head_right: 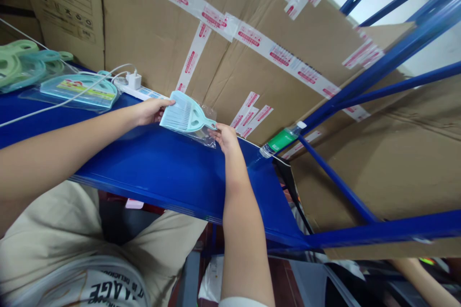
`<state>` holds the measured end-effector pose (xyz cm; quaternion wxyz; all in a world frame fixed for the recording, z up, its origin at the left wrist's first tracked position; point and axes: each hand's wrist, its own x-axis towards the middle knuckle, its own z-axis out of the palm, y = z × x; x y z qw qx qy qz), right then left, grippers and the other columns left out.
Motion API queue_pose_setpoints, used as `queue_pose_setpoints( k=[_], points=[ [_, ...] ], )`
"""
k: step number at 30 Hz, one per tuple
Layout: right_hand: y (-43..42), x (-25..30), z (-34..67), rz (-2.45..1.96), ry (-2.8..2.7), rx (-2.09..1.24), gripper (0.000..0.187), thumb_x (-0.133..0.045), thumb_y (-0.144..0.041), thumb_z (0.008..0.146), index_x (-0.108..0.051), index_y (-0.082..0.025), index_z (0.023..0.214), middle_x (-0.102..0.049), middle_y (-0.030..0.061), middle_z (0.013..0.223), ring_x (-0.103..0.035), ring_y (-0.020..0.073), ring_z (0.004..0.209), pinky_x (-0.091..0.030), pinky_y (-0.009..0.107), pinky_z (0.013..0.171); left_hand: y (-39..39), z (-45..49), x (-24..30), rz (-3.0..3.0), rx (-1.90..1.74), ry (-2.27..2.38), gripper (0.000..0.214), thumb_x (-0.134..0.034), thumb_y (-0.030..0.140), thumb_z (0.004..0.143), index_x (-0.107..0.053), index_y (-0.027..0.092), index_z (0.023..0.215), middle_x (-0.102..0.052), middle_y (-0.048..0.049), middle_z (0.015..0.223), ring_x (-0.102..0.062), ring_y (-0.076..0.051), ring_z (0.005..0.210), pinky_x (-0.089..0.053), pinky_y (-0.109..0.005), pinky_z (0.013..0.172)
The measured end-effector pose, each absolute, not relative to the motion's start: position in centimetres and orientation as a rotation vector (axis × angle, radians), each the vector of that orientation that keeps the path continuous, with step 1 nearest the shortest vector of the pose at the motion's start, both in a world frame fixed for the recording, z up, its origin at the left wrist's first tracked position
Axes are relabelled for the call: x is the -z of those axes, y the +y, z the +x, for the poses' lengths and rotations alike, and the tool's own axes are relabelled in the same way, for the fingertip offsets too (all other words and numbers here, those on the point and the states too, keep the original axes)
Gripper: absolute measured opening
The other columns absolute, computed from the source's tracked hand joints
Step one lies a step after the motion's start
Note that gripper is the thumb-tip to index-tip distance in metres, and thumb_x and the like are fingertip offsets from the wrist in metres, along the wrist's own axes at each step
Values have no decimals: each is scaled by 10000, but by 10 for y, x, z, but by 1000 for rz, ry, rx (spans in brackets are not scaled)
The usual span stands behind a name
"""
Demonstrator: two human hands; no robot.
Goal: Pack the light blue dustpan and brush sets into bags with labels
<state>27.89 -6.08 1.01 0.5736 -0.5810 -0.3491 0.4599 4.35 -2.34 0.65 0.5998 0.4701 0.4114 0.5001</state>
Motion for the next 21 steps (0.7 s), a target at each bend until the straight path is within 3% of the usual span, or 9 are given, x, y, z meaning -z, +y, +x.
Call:
queue_pose_setpoints(
  k=[7,15,21],
  points=[
    [-67,-18,275,-1381,-778,-1064,237,-525,0,863,-590,-179,722,-685,-3,598,-680,126,527,-541,201,538,-25,44,-8,1034,-1118,999,312,-723,182,865,-534,186,617,-343,78,492,-260,-49,416,-286,-208,430],
    [-66,-18,279,-1394,-764,-1019,226,-532,-6,852,-572,-193,733,-665,-14,572,-679,134,532,-548,213,549,-15,38,0,996,-1148,853,351,-796,233,814,-503,202,624,-374,69,501,-358,-67,418,-289,-209,413],
    [-66,-20,282,-1419,-724,-982,190,-529,-7,867,-587,-181,818,-646,-26,552,-666,123,522,-549,201,525,-13,36,-1,1051,-1167,977,283,-699,228,871,-550,193,633,-454,42,550,-363,-66,416,-273,-215,406]
  ],
)
